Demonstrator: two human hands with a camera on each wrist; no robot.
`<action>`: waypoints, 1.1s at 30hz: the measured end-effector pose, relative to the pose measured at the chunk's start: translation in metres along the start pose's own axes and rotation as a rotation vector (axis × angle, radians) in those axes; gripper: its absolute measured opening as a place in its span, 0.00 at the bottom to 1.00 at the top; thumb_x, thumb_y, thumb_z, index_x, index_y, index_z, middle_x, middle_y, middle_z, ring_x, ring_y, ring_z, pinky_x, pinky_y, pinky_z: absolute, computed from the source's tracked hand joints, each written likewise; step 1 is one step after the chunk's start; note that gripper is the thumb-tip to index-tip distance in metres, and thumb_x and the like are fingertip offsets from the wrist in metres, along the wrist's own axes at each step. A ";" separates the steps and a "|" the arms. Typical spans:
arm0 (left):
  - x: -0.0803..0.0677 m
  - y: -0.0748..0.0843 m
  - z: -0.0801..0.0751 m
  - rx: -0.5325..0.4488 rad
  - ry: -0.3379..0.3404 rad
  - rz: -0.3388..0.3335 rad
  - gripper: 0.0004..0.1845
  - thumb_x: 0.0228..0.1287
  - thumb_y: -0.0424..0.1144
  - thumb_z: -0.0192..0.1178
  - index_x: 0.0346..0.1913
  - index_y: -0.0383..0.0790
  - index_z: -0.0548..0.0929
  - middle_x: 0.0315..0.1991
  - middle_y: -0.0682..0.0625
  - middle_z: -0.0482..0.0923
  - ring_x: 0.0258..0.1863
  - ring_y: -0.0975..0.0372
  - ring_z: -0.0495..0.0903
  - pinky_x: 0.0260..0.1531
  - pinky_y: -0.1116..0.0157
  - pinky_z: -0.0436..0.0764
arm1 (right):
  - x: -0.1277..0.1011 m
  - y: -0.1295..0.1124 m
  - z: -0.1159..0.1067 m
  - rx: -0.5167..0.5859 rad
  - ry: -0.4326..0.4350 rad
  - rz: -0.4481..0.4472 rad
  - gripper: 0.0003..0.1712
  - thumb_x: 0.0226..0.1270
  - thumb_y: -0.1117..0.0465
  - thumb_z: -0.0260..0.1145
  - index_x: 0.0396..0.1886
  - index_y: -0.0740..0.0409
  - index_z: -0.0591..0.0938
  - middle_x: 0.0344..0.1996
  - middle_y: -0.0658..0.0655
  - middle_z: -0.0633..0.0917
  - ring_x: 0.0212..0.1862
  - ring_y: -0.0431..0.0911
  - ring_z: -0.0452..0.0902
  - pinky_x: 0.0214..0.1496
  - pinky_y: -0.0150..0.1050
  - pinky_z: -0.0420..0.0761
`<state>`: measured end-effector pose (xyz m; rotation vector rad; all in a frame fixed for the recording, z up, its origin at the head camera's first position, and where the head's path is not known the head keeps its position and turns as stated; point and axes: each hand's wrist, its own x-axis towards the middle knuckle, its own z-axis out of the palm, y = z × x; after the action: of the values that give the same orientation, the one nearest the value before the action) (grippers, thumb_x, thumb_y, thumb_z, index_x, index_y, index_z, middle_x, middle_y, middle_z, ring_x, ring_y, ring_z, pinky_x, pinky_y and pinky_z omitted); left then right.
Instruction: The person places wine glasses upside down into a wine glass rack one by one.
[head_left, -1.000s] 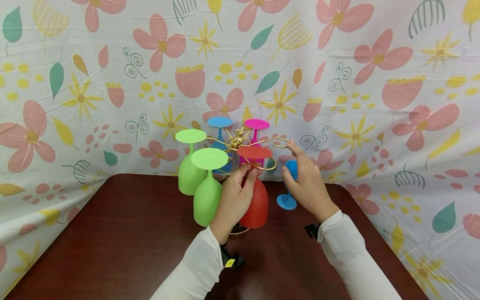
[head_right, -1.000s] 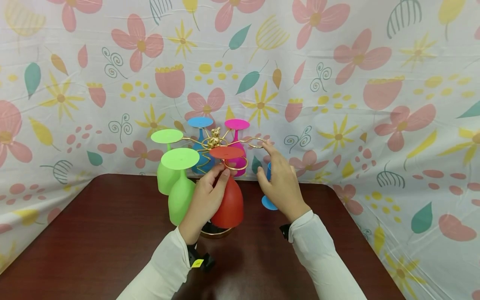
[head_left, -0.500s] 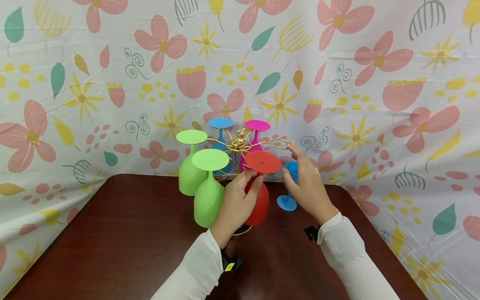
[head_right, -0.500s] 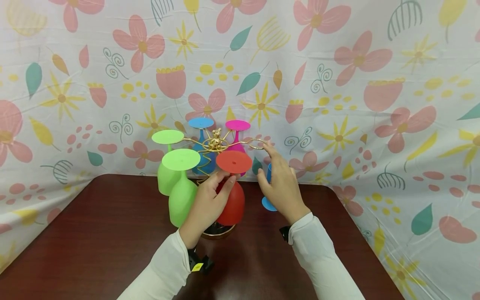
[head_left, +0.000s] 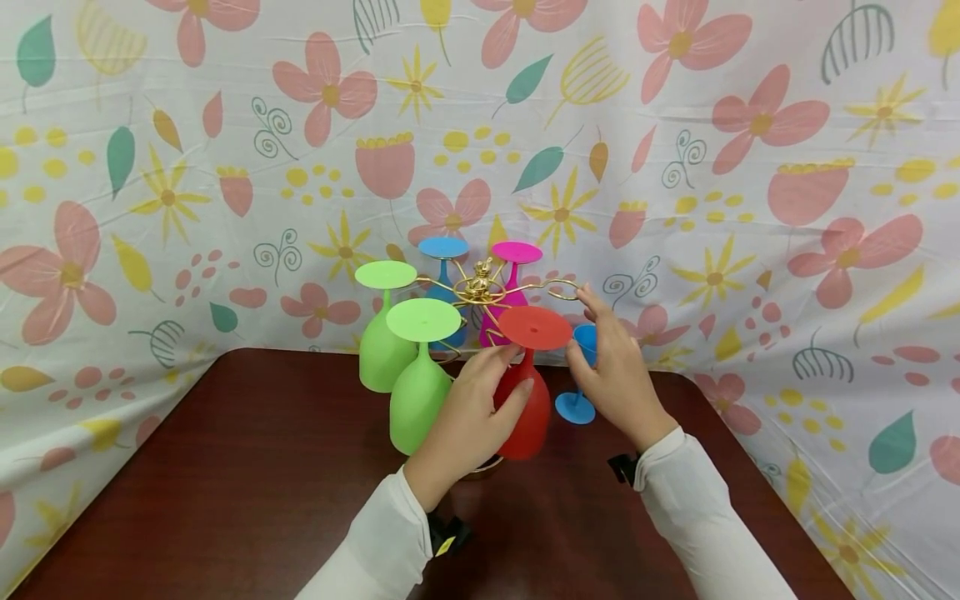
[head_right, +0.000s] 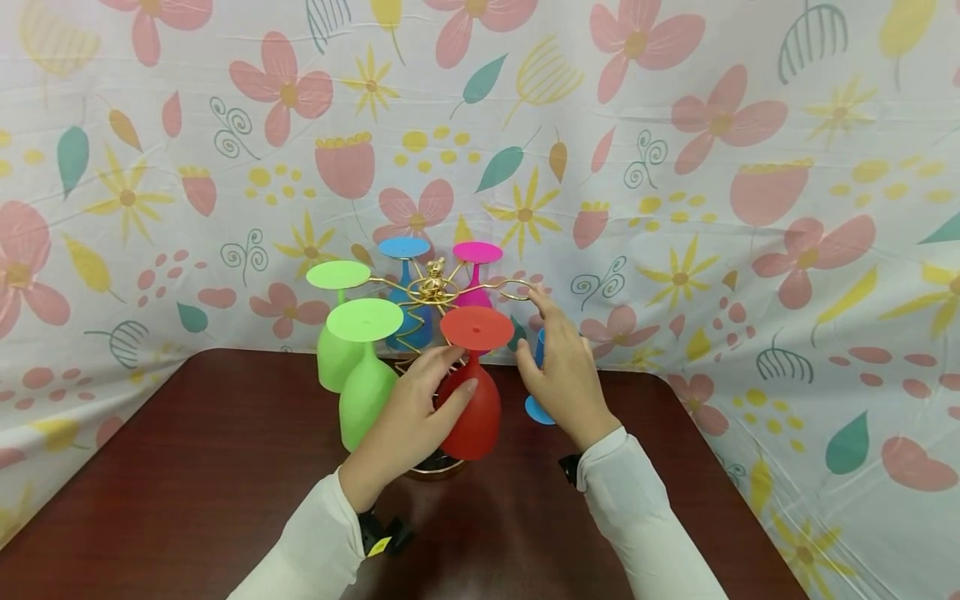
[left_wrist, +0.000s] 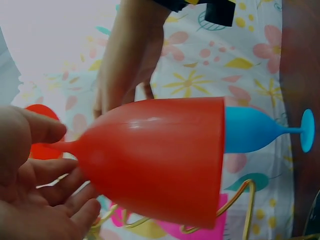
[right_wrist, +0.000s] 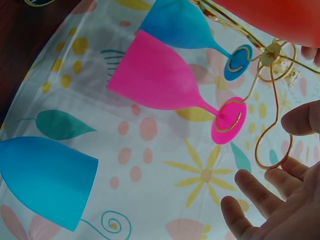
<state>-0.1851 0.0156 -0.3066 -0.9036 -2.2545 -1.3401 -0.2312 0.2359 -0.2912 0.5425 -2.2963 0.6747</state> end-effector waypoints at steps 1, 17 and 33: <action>-0.002 0.001 -0.002 0.001 -0.011 -0.001 0.29 0.72 0.42 0.57 0.74 0.47 0.65 0.66 0.51 0.67 0.65 0.60 0.64 0.51 0.58 0.79 | 0.000 0.000 0.000 0.001 -0.001 0.002 0.38 0.69 0.61 0.61 0.76 0.49 0.58 0.74 0.52 0.62 0.64 0.56 0.69 0.59 0.74 0.59; -0.026 0.036 -0.060 0.021 -0.167 -0.056 0.25 0.76 0.50 0.48 0.72 0.52 0.67 0.65 0.60 0.67 0.63 0.68 0.66 0.52 0.63 0.78 | -0.002 0.000 -0.002 0.017 -0.019 0.028 0.39 0.69 0.60 0.60 0.77 0.46 0.57 0.75 0.47 0.59 0.65 0.56 0.68 0.60 0.75 0.57; 0.014 0.062 -0.140 0.207 -0.185 0.170 0.24 0.71 0.47 0.57 0.67 0.46 0.75 0.62 0.57 0.74 0.60 0.65 0.71 0.57 0.59 0.74 | 0.000 -0.001 -0.002 0.009 -0.028 0.026 0.40 0.69 0.61 0.61 0.77 0.46 0.57 0.75 0.48 0.59 0.65 0.56 0.69 0.59 0.75 0.58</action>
<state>-0.1544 -0.0813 -0.1910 -1.1553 -2.3371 -0.9650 -0.2294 0.2363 -0.2899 0.5299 -2.3317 0.6939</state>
